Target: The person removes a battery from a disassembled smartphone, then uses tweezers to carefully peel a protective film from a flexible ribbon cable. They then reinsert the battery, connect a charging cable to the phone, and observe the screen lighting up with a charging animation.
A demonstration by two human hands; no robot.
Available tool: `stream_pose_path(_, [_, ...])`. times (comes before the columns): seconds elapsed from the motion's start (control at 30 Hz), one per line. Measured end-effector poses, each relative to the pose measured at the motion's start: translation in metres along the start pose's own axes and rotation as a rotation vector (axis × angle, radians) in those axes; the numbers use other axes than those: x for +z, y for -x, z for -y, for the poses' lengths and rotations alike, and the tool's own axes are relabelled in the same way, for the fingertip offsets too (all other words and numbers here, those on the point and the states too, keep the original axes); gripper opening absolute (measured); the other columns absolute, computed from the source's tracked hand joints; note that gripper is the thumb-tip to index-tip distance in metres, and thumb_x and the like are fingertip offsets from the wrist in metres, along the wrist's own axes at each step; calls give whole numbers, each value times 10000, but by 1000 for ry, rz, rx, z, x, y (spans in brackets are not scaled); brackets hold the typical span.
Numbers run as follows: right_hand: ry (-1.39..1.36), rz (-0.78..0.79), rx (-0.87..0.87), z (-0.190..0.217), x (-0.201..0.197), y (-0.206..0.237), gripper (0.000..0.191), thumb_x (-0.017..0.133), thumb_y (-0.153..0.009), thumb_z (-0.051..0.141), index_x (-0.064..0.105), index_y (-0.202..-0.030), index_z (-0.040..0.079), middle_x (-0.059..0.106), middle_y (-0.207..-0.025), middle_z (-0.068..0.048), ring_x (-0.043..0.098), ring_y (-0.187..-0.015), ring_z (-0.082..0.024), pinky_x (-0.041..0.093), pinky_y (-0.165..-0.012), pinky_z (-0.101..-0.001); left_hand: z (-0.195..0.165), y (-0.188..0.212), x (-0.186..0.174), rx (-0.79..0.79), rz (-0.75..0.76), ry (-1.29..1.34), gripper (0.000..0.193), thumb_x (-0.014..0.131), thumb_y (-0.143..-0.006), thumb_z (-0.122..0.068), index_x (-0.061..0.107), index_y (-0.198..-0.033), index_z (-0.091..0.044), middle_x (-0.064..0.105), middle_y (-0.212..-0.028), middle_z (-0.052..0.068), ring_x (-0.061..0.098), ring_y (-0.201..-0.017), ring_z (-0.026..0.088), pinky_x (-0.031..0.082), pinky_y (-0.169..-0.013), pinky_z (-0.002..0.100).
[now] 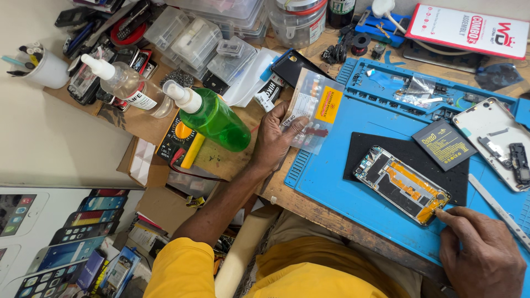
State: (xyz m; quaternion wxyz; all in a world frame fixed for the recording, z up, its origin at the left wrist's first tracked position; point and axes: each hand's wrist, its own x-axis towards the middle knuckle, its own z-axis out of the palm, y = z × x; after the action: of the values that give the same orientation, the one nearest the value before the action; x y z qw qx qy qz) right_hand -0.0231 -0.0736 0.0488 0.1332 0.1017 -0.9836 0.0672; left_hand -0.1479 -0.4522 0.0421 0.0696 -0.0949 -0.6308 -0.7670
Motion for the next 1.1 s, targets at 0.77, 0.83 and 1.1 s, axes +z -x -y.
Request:
stream_pose_path(0.77, [-19,96,-64,-44,51,3,290,759,-784,89,786,-1060,173,761,-1091,-71,752,-982,-160,627,-867,-326,-5,-1,1,-8,-32,-42,106,670,-990,-49,728,-1045,20,714,-891,34,629,-750,49,538,-667,237])
stream_pose_path(0.83, [-12,123,-96,-47,52,0,297,761,-784,104,790,-1069,181,761,-1095,-65,753,-978,-149,628,-853,-314,-4,-1,0,-13,-32,-53,109,668,-997,-61,730,-1041,17,708,-863,32,615,-718,44,529,-630,235])
stream_pose_path(1.1, [-99,-31,24,-3,12,-6,275,749,-781,8,784,-1022,137,747,-1079,-43,722,-963,-193,605,-846,-347,4,-2,-1,48,-17,-99,128,629,-1062,-76,719,-1061,15,684,-895,21,599,-761,48,521,-684,245])
